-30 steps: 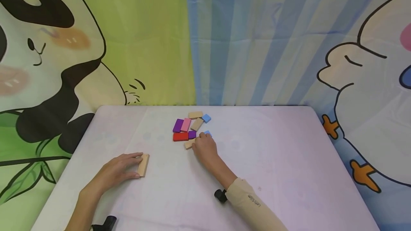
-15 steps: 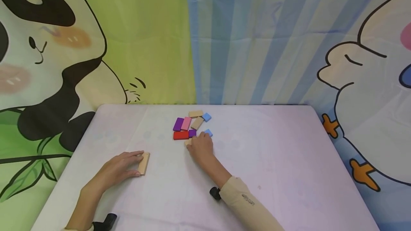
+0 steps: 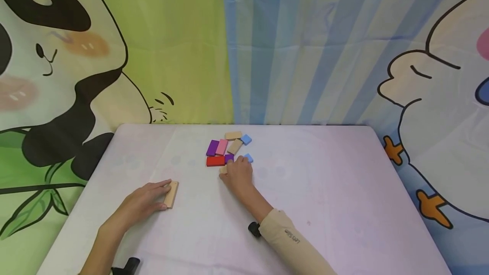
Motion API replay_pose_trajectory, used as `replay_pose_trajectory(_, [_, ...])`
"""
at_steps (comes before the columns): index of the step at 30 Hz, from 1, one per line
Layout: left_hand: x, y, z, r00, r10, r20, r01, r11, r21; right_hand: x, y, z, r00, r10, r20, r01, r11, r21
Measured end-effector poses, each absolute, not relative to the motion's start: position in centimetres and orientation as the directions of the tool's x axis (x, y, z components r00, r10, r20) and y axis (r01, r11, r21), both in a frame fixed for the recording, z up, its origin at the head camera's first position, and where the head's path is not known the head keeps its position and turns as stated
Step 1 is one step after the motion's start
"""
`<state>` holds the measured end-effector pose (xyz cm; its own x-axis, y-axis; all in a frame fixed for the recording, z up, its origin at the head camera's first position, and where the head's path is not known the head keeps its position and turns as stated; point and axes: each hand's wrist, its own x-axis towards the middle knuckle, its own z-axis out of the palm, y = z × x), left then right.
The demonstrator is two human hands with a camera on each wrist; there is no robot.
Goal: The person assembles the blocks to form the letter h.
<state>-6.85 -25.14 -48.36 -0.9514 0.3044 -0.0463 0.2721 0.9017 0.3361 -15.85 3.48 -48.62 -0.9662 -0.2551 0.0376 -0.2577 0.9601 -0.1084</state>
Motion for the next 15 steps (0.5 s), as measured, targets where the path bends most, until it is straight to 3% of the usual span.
replay_pose_trajectory(15, [-6.88, -25.06, -48.44, -0.951, 0.305, -0.051, 0.273, 0.907, 0.321, -15.62, 3.46, -48.71, -0.964, -0.264, 0.013, -0.264, 0.961, -0.078])
